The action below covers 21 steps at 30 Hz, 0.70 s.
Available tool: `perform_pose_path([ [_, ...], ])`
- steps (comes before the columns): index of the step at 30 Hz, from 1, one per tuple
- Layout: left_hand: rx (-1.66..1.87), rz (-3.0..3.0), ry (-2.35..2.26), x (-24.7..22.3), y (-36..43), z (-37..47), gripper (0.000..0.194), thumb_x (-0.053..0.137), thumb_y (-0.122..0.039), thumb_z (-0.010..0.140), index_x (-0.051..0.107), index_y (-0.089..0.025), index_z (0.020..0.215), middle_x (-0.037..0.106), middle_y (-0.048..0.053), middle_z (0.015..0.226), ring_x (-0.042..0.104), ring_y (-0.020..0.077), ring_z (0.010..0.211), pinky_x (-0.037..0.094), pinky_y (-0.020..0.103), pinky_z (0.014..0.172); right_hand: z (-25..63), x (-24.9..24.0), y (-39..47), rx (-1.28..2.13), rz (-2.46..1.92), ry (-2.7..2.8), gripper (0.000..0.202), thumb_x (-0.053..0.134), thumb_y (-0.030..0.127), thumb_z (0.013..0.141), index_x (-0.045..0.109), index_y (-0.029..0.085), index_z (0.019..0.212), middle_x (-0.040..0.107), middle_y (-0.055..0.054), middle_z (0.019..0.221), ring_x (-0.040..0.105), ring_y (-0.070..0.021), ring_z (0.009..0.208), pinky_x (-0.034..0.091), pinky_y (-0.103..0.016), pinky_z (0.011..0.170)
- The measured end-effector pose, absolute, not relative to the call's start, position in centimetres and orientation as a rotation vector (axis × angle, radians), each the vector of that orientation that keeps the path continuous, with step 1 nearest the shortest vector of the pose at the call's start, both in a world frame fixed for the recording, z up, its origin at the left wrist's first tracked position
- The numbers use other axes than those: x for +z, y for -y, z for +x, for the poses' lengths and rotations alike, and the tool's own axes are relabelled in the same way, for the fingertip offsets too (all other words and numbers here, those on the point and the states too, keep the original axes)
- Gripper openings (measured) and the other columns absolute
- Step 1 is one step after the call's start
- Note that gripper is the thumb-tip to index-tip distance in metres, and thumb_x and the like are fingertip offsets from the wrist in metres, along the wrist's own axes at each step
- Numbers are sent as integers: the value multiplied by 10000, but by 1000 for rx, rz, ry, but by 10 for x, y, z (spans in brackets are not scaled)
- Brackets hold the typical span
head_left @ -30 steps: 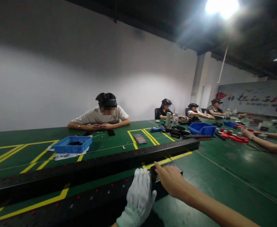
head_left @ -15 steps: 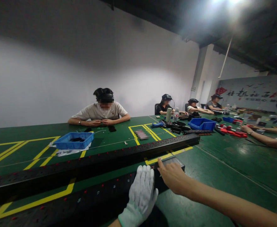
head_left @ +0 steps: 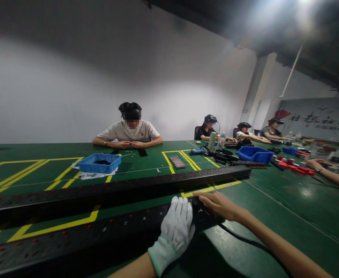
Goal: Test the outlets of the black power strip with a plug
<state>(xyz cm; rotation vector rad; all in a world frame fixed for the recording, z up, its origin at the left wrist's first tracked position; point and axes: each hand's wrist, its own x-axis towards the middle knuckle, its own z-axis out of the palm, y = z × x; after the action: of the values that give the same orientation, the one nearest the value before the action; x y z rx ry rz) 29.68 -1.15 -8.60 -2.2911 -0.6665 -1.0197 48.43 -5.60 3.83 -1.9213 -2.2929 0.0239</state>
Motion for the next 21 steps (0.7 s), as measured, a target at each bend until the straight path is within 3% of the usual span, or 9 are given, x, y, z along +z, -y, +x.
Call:
perform_pose_path([
  [5, -924, -2272, 646, -72, 12, 289, 461, 464, -297, 921, 498, -34, 1297, 598, 208, 1270, 534, 338, 1229, 414, 518, 1032, 512, 20, 51, -150, -1378, 2395, 569, 370, 54, 872, 489, 251, 1393, 572, -105, 1271, 565, -182, 1144, 466, -346, 970],
  [8, -940, -2295, 682, -69, 14, 281, 485, 503, -304, 910, 483, -63, 1330, 573, 190, 1314, 498, 332, 1267, 397, 500, 1056, 518, 15, 55, -100, -1164, 2609, 604, 436, 70, 836, 460, 261, 1409, 510, -96, 1372, 484, -201, 1268, 409, -393, 1059],
  [12, -957, -2307, 740, -75, 15, 274, 515, 511, -316, 916, 455, -91, 1376, 554, 160, 1350, 479, 312, 1286, 388, 482, 1074, 511, -9, 57, -94, -998, 2481, 529, 520, 191, 884, 430, 177, 1405, 531, -131, 1359, 484, -212, 1285, 422, -387, 1073],
  [16, -924, -2333, 713, -76, 14, 274, 519, 498, -311, 926, 442, -81, 1387, 537, 165, 1369, 467, 310, 1297, 382, 480, 1081, 492, -45, 56, -229, -1107, 2045, 428, 442, 124, 927, 466, 195, 1349, 564, -119, 1339, 502, -211, 1292, 434, -414, 1079],
  [21, -896, -2356, 715, -73, 15, 276, 515, 492, -338, 926, 468, -59, 1359, 553, 193, 1340, 480, 321, 1285, 381, 493, 1074, 486, -57, 58, -301, -1039, 2031, 491, 434, 75, 909, 447, 201, 1384, 558, -102, 1365, 501, -222, 1308, 456, -420, 1074],
])
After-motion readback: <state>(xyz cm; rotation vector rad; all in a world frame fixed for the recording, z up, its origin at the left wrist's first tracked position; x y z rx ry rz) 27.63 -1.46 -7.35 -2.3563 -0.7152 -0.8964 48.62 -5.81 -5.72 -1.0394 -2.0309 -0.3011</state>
